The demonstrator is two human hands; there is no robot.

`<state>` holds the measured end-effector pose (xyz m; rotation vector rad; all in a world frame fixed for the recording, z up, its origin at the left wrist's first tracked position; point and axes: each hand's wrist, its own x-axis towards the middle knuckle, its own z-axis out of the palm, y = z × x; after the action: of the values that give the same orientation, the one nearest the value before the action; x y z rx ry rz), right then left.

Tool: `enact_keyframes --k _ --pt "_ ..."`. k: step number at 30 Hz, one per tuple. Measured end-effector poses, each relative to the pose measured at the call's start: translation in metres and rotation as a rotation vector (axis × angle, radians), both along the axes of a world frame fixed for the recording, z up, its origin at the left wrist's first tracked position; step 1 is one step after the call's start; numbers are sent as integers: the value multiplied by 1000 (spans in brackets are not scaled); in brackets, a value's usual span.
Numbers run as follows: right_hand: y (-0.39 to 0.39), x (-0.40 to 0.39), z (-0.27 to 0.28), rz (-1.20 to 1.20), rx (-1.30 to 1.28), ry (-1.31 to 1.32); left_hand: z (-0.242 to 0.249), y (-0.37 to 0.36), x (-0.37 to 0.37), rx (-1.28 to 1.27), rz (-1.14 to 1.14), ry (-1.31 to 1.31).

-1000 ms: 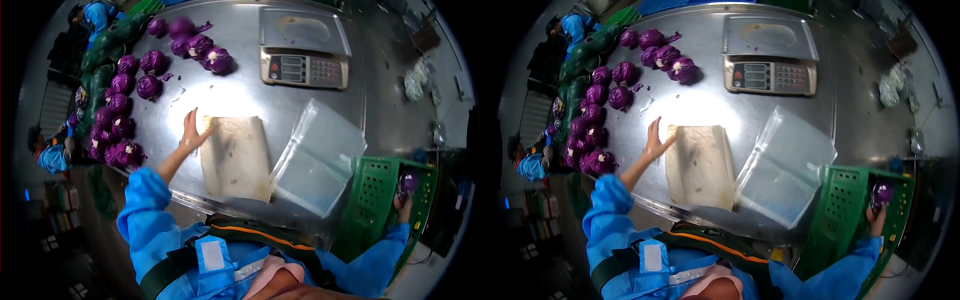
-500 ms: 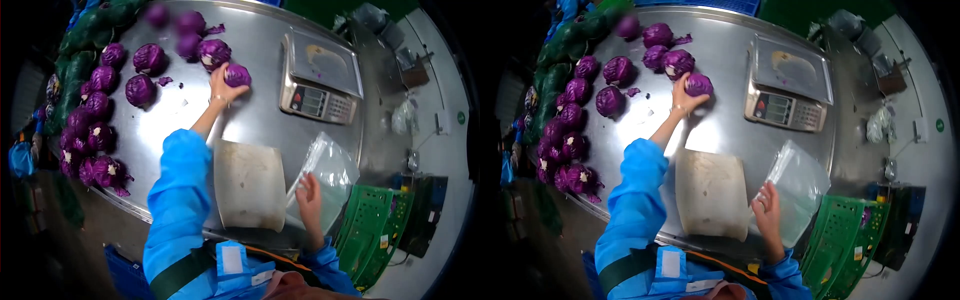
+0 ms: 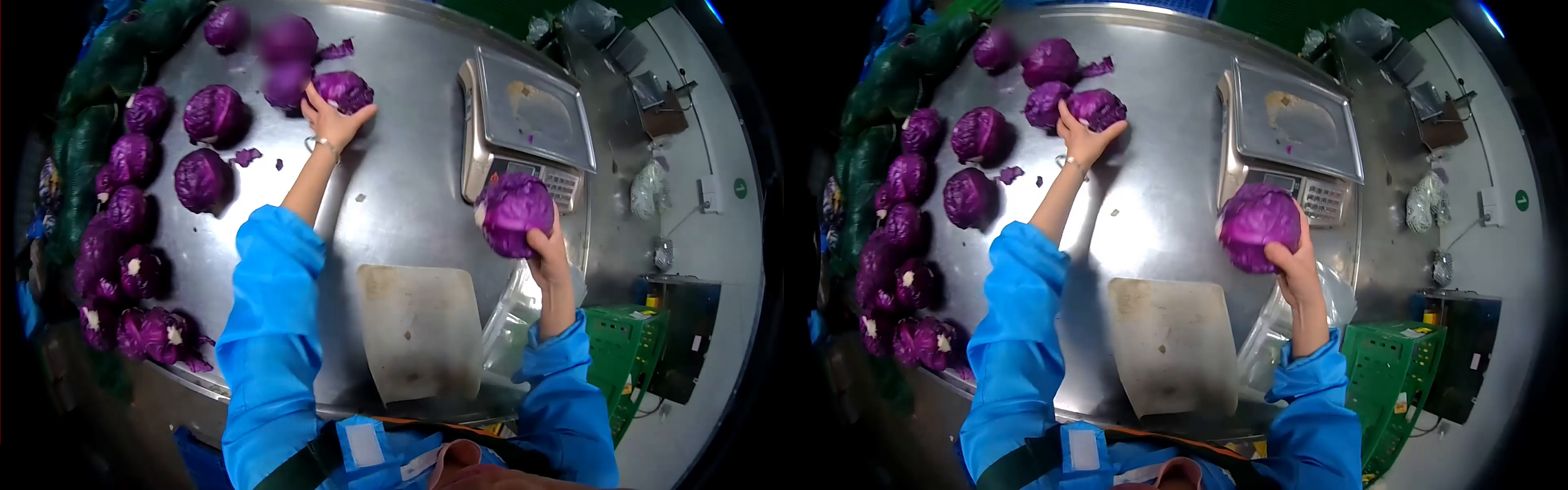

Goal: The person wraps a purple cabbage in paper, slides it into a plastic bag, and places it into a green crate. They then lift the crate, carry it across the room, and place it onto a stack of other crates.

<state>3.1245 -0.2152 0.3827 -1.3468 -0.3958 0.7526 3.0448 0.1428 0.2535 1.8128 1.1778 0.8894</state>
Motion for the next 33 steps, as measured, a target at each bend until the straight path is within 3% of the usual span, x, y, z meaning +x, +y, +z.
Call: enact_keyframes --k 2,5,8,9,11,13,15,17,20,21,23,25,27,33 --pt "-15 -17 6 132 -113 -11 -19 -3 12 202 41 -31" --pt "-47 -71 -12 351 -359 -75 -18 -2 -1 193 -88 -60" --pt "-46 -80 -23 163 -297 -89 -5 13 -28 140 -160 -23" --pt "-32 -66 -16 -5 -252 -128 -9 17 -35 106 -161 -18" --pt "5 -18 10 -191 -249 -531 -1 3 -49 93 -175 -47" --pt "41 43 22 -375 -418 -1179 -1 -20 -64 85 -102 -71" --pt "62 115 5 -399 -394 -1405 -8 -52 -94 -51 -127 -150" --pt "69 160 -15 -345 -618 -1365 -2 -80 -128 -9 -194 -38" --pt "58 197 -33 -258 -717 -1166 20 -91 -159 270 -273 194" --pt "51 214 -35 -289 -821 -978 26 -91 -160 306 -292 242" --pt "29 215 4 -501 -468 -357 24 -88 -151 221 -356 160" --pt "0 201 45 -827 -59 -29 11 -75 -136 108 -423 113" --pt "-35 228 55 -914 251 390 9 -70 -122 130 -389 130" --pt "-20 194 69 -482 39 -5 -1 -80 -128 -21 -309 26"
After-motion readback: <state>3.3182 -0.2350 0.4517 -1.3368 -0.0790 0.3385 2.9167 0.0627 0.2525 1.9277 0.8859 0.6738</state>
